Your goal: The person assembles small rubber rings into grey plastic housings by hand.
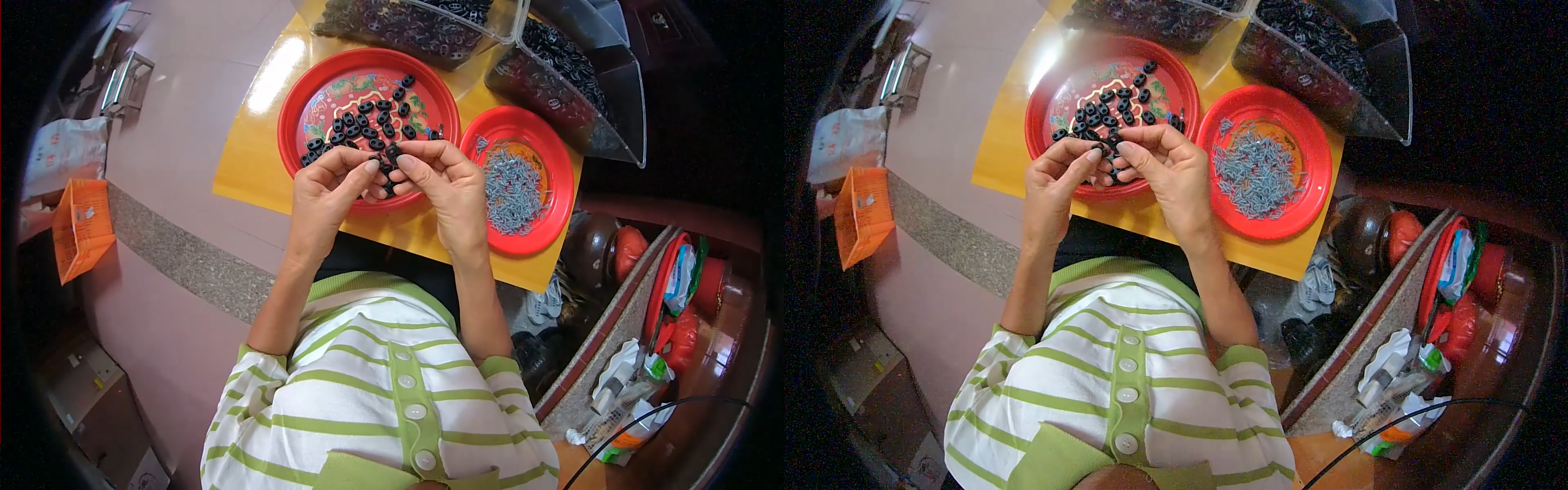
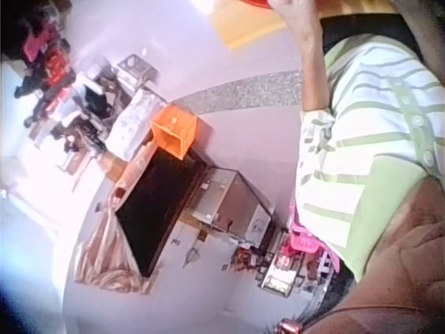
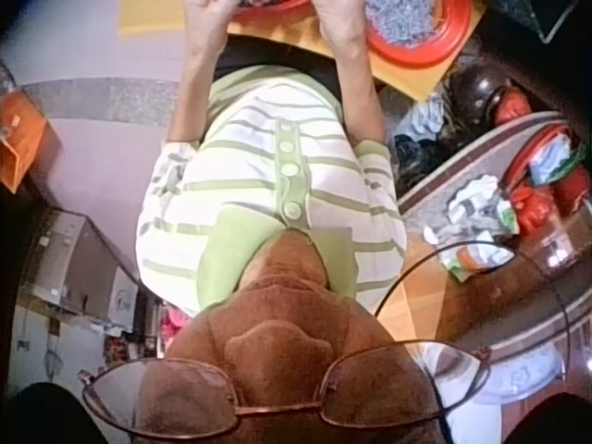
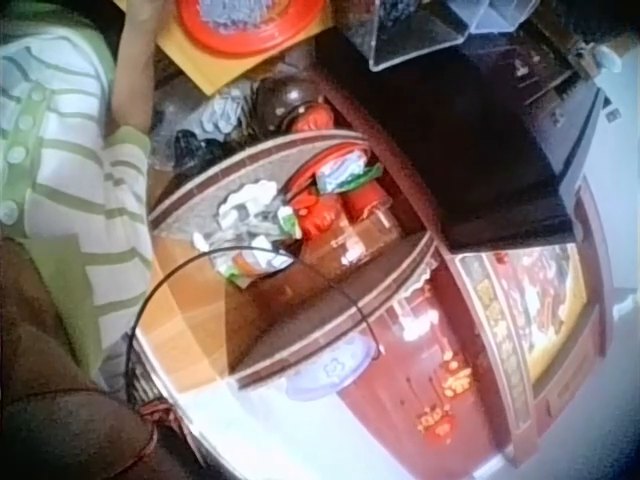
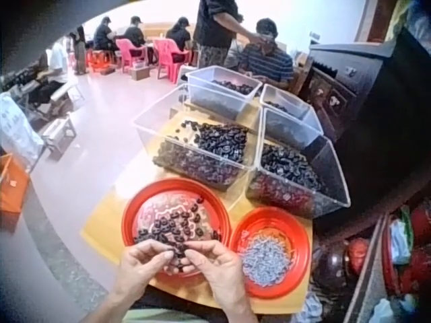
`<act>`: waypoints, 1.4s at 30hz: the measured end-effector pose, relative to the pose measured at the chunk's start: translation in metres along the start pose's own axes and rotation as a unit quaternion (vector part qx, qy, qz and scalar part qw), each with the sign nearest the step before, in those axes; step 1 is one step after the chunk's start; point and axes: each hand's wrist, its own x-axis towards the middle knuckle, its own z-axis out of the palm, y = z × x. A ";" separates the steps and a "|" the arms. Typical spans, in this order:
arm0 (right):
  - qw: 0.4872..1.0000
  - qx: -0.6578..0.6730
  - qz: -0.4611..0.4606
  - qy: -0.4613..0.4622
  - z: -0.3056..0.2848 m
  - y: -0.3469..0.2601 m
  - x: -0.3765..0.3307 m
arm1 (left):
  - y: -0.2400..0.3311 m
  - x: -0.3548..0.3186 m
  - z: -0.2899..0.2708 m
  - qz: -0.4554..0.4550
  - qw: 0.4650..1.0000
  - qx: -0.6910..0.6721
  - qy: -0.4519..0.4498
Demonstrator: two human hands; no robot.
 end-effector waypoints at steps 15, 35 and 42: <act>0.999 -0.033 -0.023 0.018 0.004 -0.002 -0.002 | -0.007 0.004 0.003 -0.031 0.996 -0.082 -0.012; 0.998 -0.059 -0.031 0.017 0.001 0.008 0.001 | -0.016 0.009 0.006 -0.079 0.989 -0.123 -0.021; 0.970 -0.206 -0.131 0.016 0.000 0.002 0.003 | -0.007 0.008 0.013 -0.067 0.989 -0.129 -0.012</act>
